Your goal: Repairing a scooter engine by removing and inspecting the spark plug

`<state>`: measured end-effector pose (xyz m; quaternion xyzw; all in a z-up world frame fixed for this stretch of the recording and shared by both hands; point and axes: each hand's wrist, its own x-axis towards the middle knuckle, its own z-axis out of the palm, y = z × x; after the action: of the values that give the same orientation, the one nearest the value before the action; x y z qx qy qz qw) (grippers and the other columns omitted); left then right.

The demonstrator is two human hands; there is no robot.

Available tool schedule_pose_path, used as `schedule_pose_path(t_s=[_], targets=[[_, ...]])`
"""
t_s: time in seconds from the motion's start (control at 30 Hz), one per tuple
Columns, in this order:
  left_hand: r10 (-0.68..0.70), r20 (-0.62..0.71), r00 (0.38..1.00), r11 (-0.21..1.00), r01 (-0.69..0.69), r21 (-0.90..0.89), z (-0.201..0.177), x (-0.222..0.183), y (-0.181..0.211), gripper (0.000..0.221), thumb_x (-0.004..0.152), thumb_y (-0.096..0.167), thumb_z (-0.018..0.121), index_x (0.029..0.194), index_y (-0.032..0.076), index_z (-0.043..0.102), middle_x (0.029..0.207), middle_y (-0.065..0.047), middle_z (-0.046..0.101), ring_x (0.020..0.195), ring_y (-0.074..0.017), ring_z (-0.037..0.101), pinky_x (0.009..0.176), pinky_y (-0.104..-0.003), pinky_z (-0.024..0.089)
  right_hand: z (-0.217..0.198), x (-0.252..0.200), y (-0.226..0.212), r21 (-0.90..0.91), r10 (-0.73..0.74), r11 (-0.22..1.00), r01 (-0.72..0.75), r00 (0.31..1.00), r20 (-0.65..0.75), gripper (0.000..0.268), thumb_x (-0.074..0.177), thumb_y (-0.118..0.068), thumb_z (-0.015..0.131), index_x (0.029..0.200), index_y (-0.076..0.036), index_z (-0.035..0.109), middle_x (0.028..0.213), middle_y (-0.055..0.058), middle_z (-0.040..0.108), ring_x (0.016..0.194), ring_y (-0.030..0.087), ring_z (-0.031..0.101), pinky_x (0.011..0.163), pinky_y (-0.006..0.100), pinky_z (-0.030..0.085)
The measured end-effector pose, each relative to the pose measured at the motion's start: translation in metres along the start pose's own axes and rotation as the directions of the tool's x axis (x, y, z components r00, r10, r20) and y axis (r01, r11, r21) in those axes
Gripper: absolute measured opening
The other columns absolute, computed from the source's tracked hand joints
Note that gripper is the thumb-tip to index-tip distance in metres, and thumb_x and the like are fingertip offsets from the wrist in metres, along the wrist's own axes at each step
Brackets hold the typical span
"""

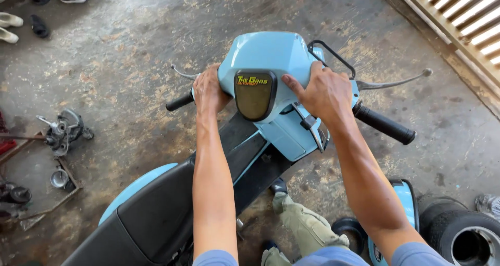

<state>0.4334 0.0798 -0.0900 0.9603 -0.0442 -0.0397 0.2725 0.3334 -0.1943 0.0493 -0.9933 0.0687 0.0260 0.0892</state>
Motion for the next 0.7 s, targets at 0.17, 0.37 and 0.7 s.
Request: schedule_pose_path(t_s=[0.17,0.37,0.7], targets=[[0.006,0.016,1.0,1.0,-0.006,-0.012,-0.001,0.007,-0.006,0.075,0.065,0.021,0.086,0.131,0.02,0.051,0.128,-0.007,0.065,0.134,-0.0288,0.053,0.122,-0.048,0.03,-0.001,0.022,-0.007,0.017,0.0,1.0,0.0,0.999,0.039,0.088,0.101,-0.083,0.031,0.113,-0.001,0.06,0.091,0.024,0.07,0.086,0.041,0.073,0.091,0.048,0.045],[0.012,-0.015,1.0,0.999,-0.012,0.043,-0.001,-0.002,-0.007,0.076,0.064,0.022,0.088,0.131,0.016,0.053,0.123,-0.01,0.068,0.129,-0.0304,0.058,0.118,-0.049,0.035,-0.006,0.028,-0.009,0.009,-0.043,0.999,0.043,0.998,0.041,0.087,0.102,-0.082,0.035,0.119,0.0,0.06,0.093,0.023,0.07,0.088,0.041,0.072,0.088,0.048,0.045],[-0.076,-0.08,0.994,0.996,0.071,-0.058,0.002,-0.027,-0.001,0.089,0.062,0.017,0.091,0.141,0.014,0.05,0.133,-0.014,0.064,0.131,-0.0372,0.057,0.119,-0.054,0.032,0.027,0.036,0.007,-0.155,-0.299,0.952,0.263,0.905,-0.303,0.084,0.105,-0.075,0.046,0.139,0.001,0.06,0.12,0.02,0.065,0.108,0.036,0.069,0.101,0.045,0.042]])
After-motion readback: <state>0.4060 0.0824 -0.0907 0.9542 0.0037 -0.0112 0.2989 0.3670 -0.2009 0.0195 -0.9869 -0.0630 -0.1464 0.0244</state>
